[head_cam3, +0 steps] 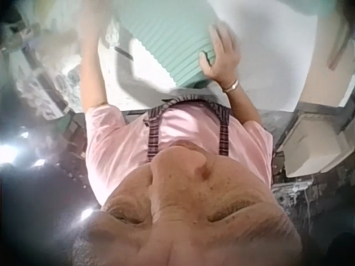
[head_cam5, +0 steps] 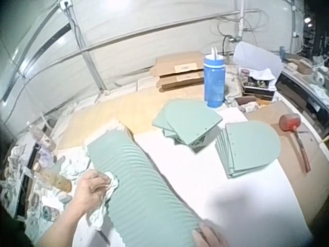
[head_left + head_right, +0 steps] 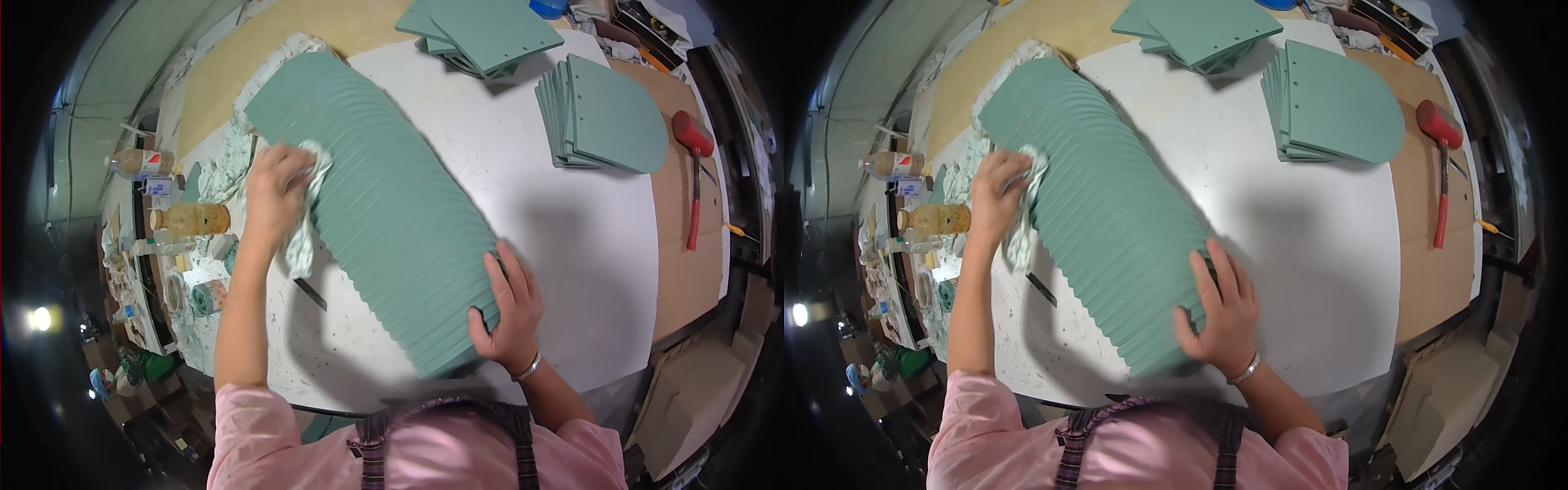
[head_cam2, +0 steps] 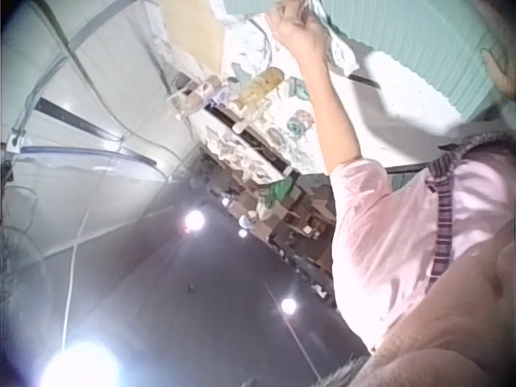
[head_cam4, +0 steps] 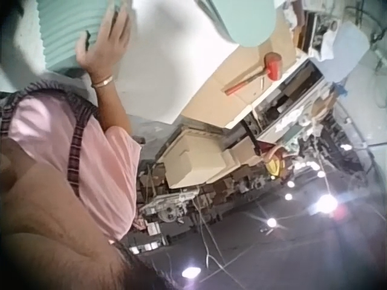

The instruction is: The person wipes green ribbed panels with a white cloth, handles a small green piece, and uses a green applicator to apply a substance to the small piece.

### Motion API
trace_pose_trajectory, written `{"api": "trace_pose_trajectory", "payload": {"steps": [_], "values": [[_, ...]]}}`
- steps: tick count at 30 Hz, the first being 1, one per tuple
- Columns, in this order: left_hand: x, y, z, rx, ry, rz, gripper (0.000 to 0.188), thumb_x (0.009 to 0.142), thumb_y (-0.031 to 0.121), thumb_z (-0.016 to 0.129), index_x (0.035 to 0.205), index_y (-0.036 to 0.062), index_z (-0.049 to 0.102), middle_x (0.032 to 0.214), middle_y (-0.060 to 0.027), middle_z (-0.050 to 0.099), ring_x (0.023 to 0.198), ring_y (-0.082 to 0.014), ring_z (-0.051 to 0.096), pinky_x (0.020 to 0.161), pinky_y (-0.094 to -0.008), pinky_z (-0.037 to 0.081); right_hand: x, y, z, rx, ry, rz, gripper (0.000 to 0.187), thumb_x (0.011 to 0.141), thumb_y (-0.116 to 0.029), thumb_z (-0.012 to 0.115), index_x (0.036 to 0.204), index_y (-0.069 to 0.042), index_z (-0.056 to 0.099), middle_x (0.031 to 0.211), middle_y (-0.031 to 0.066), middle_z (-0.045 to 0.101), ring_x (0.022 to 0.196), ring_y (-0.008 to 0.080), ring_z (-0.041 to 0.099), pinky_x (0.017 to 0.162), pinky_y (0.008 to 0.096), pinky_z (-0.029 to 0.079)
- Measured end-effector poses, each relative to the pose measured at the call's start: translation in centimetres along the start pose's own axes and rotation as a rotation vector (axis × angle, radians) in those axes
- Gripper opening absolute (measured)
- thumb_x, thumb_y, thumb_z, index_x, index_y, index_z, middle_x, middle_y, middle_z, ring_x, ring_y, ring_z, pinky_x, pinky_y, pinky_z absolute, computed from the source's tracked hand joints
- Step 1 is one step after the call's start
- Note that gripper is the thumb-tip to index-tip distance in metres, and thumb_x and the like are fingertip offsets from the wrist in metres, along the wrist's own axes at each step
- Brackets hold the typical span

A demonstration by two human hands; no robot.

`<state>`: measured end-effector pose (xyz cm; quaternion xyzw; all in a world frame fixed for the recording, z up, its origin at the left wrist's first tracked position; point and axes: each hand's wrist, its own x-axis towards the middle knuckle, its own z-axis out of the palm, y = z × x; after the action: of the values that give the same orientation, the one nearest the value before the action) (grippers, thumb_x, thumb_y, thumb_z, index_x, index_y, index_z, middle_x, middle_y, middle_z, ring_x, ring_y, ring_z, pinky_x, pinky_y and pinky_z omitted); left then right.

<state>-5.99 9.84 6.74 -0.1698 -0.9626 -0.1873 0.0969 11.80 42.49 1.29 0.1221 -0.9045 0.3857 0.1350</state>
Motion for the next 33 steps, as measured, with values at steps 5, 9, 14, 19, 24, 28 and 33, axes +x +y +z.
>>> {"api": "trace_pose_trajectory", "payload": {"steps": [5, 9, 14, 19, 24, 28, 33], "values": [[5.4, 1.6, 1.4, 0.067, 0.029, 0.099, 0.024, 0.077, -0.003, 0.073, 0.100, 0.0022, 0.073, 0.104, -0.0111, 0.069, 0.102, -0.0324, 0.063, 0.086, -0.0396, 0.053, 0.9, -1.0, 0.1, 0.003, -0.017, -0.005, 0.069, 0.070, -0.021, 0.069, 0.135, 0.001, 0.061, 0.143, 0.0264, 0.055, 0.116, 0.0428, 0.061, 0.097, 0.0485, 0.051], [6.4, 2.3, 2.7, -0.051, 0.025, 0.154, 0.025, 0.078, -0.004, 0.072, 0.103, 0.0006, 0.072, 0.107, -0.0122, 0.069, 0.103, -0.0313, 0.063, 0.086, -0.0381, 0.054, 0.9, -0.8, 0.2, 0.025, -0.018, -0.009, 0.070, 0.069, -0.022, 0.069, 0.135, 0.000, 0.061, 0.143, 0.0266, 0.055, 0.116, 0.0438, 0.060, 0.097, 0.0495, 0.051], [-2.2, -2.4, -3.4, -0.222, -0.177, -0.270, 0.026, 0.078, -0.008, 0.070, 0.103, -0.0013, 0.076, 0.104, -0.0122, 0.072, 0.098, -0.0241, 0.068, 0.081, -0.0318, 0.056, 0.6, -0.1, -0.2, 0.018, -0.051, 0.047, 0.070, 0.069, -0.023, 0.070, 0.134, 0.001, 0.061, 0.143, 0.0269, 0.055, 0.118, 0.0454, 0.059, 0.098, 0.0507, 0.050], [6.6, 0.3, -3.0, -0.168, -0.059, -0.059, 0.023, 0.088, 0.007, 0.069, 0.110, 0.0002, 0.075, 0.116, -0.0139, 0.071, 0.109, -0.0291, 0.065, 0.094, -0.0374, 0.053, 0.9, -0.7, 0.1, 0.029, -0.043, 0.032, 0.069, 0.069, -0.023, 0.070, 0.133, 0.001, 0.061, 0.142, 0.0272, 0.055, 0.118, 0.0455, 0.059, 0.098, 0.0510, 0.050], [6.6, 1.7, 2.3, -0.105, -0.071, 0.205, 0.029, 0.089, 0.006, 0.066, 0.118, 0.0047, 0.072, 0.122, -0.0123, 0.071, 0.121, -0.0345, 0.060, 0.106, -0.0432, 0.047, 1.0, -0.5, -0.1, 0.030, -0.036, 0.017, 0.069, 0.068, -0.022, 0.069, 0.132, 0.001, 0.061, 0.142, 0.0272, 0.055, 0.117, 0.0452, 0.060, 0.097, 0.0509, 0.051], [-2.3, -4.8, -2.3, -0.101, -0.028, -0.055, 0.027, 0.081, -0.008, 0.068, 0.105, 0.0001, 0.076, 0.114, -0.0131, 0.074, 0.113, -0.0300, 0.067, 0.101, -0.0397, 0.052, 0.7, -0.3, -0.3, 0.031, -0.048, 0.044, 0.069, 0.069, -0.022, 0.069, 0.133, 0.001, 0.061, 0.142, 0.0266, 0.055, 0.117, 0.0450, 0.060, 0.097, 0.0510, 0.051], [5.4, -4.7, -3.8, -0.161, 0.098, -0.119, 0.027, 0.088, -0.001, 0.067, 0.113, 0.0018, 0.075, 0.117, -0.0149, 0.073, 0.110, -0.0301, 0.066, 0.096, -0.0369, 0.052, 0.8, -0.8, 0.3, 0.026, -0.038, 0.034, 0.069, 0.070, -0.023, 0.069, 0.134, 0.000, 0.061, 0.142, 0.0263, 0.055, 0.119, 0.0449, 0.059, 0.098, 0.0511, 0.050]]}}
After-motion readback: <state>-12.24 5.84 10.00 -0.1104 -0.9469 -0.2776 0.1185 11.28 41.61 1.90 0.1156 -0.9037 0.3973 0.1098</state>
